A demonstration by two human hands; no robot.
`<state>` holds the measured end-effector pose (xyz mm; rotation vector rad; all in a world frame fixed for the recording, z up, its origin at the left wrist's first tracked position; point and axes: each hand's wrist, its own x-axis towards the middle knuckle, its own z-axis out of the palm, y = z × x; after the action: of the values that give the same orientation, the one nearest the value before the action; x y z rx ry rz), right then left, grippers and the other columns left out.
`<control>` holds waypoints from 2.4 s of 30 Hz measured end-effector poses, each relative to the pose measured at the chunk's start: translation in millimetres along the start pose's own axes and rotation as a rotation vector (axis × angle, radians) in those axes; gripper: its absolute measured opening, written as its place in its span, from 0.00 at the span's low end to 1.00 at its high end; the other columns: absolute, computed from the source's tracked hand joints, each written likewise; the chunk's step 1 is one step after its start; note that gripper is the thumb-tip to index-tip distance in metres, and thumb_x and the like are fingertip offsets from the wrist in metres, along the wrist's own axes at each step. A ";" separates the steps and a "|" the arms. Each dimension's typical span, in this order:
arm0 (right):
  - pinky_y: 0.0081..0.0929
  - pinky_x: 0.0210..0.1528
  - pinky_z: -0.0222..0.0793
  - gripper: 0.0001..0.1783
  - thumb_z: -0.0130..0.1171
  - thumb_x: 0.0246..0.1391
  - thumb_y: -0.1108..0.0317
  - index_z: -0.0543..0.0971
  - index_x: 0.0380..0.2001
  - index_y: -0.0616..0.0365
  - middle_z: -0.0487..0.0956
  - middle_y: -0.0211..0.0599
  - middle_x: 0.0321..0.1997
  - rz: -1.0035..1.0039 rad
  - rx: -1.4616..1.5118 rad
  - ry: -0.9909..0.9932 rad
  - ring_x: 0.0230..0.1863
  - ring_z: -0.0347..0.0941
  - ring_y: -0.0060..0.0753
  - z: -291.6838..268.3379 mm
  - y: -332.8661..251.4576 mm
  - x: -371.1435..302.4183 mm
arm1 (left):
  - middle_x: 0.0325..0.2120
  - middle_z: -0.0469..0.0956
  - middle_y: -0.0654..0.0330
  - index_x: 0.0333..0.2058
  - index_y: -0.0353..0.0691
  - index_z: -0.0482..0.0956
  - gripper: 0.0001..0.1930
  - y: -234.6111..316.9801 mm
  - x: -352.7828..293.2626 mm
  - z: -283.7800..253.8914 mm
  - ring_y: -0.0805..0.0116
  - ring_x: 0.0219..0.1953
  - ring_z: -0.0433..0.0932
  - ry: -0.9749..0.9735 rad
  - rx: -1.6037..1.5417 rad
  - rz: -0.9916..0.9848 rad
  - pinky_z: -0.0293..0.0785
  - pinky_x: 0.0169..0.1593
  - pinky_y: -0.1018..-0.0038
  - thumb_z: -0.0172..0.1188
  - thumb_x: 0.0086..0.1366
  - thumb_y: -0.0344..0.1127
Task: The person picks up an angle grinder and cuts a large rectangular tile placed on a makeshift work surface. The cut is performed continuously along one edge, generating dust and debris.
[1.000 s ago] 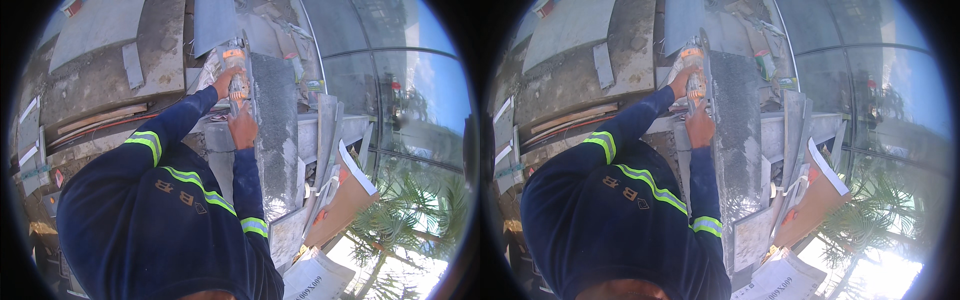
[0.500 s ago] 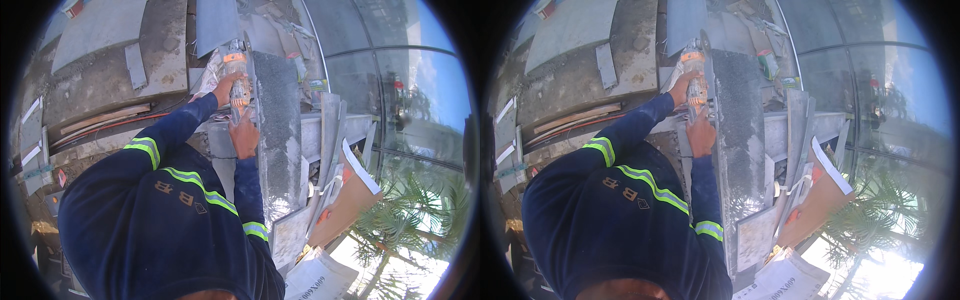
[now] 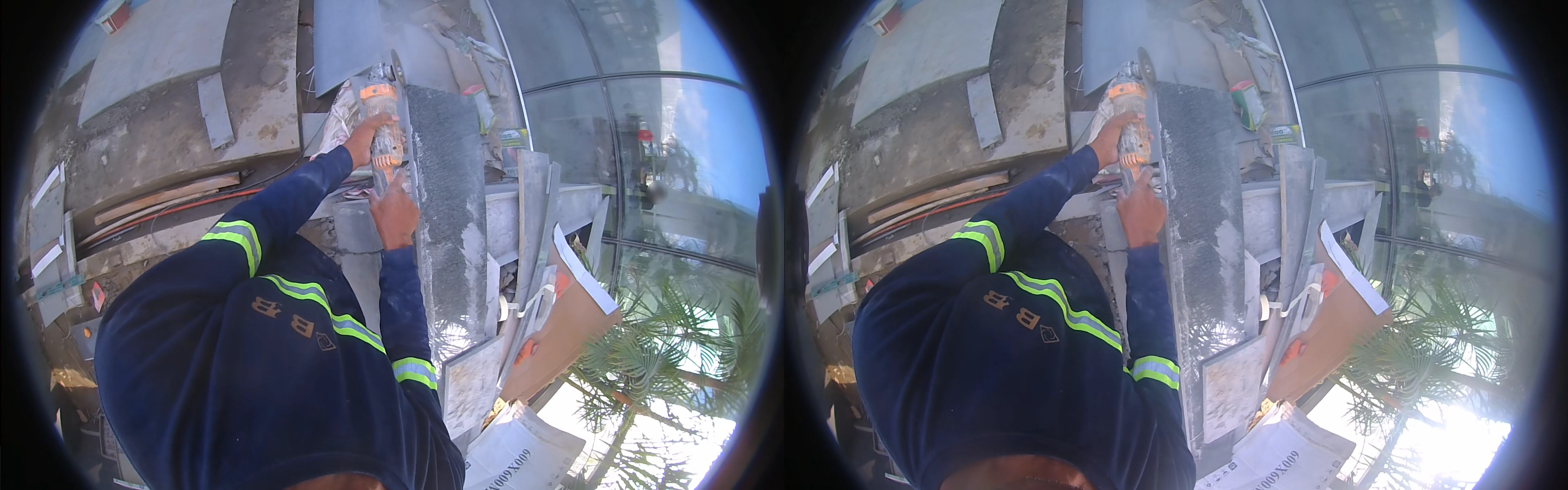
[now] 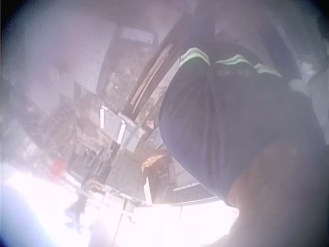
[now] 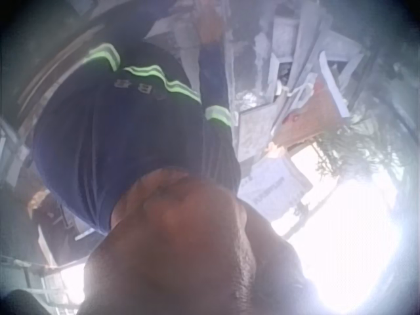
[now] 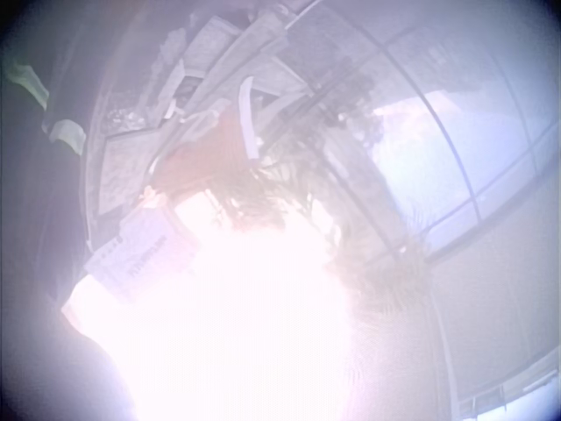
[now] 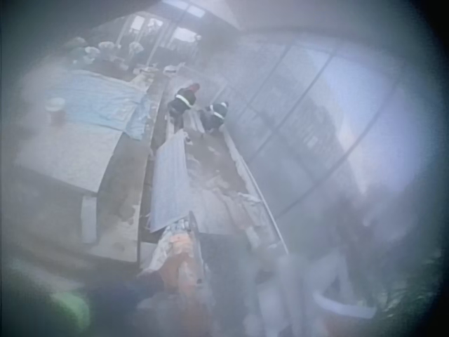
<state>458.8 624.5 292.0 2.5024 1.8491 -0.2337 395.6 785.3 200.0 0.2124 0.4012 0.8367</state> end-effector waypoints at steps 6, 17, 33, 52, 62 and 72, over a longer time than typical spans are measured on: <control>0.49 0.36 0.76 0.46 0.67 0.52 0.53 0.61 0.64 0.70 0.83 0.56 0.32 -0.017 0.020 0.067 0.34 0.82 0.58 10.1 3.4 7.9 | 0.32 0.80 0.49 0.44 0.38 0.74 0.19 1.2 8.6 -2.5 0.55 0.34 0.84 -0.023 -0.033 -0.012 0.85 0.40 0.54 0.66 0.59 0.41; 0.46 0.35 0.79 0.46 0.67 0.53 0.55 0.58 0.66 0.69 0.84 0.53 0.35 -0.018 -0.020 0.044 0.32 0.83 0.55 7.2 4.6 -11.0 | 0.31 0.80 0.49 0.44 0.36 0.73 0.19 -5.4 -12.7 3.3 0.55 0.33 0.84 -0.006 -0.033 -0.007 0.85 0.38 0.55 0.66 0.59 0.40; 0.46 0.36 0.78 0.46 0.68 0.52 0.56 0.59 0.66 0.69 0.84 0.54 0.36 -0.027 -0.003 0.031 0.33 0.83 0.56 5.3 7.2 -8.9 | 0.33 0.80 0.50 0.45 0.37 0.73 0.19 -7.2 -7.3 -0.8 0.55 0.34 0.84 -0.039 -0.016 0.008 0.84 0.38 0.56 0.65 0.61 0.41; 0.49 0.38 0.77 0.45 0.66 0.52 0.53 0.60 0.66 0.68 0.83 0.58 0.36 -0.027 -0.010 0.061 0.36 0.82 0.59 6.4 9.6 -21.5 | 0.31 0.80 0.52 0.41 0.38 0.74 0.16 -13.8 -22.6 8.4 0.57 0.31 0.84 0.018 -0.045 0.020 0.83 0.35 0.60 0.66 0.60 0.40; 0.48 0.37 0.77 0.44 0.66 0.53 0.56 0.59 0.66 0.67 0.84 0.54 0.39 0.003 -0.034 0.013 0.35 0.82 0.57 1.7 8.0 -30.8 | 0.33 0.81 0.53 0.44 0.38 0.75 0.17 -20.3 -30.1 7.6 0.58 0.32 0.84 0.027 -0.063 0.004 0.84 0.35 0.61 0.66 0.59 0.39; 0.49 0.39 0.77 0.45 0.66 0.52 0.52 0.61 0.65 0.70 0.83 0.57 0.36 -0.022 0.035 0.043 0.38 0.82 0.59 8.1 10.5 -7.3 | 0.31 0.80 0.50 0.43 0.39 0.75 0.17 -14.2 -0.4 -4.7 0.55 0.31 0.84 -0.029 -0.055 0.011 0.84 0.36 0.57 0.64 0.60 0.41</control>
<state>465.9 613.5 284.2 2.5307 1.9066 -0.2160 402.9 775.8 191.1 0.1754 0.3499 0.8536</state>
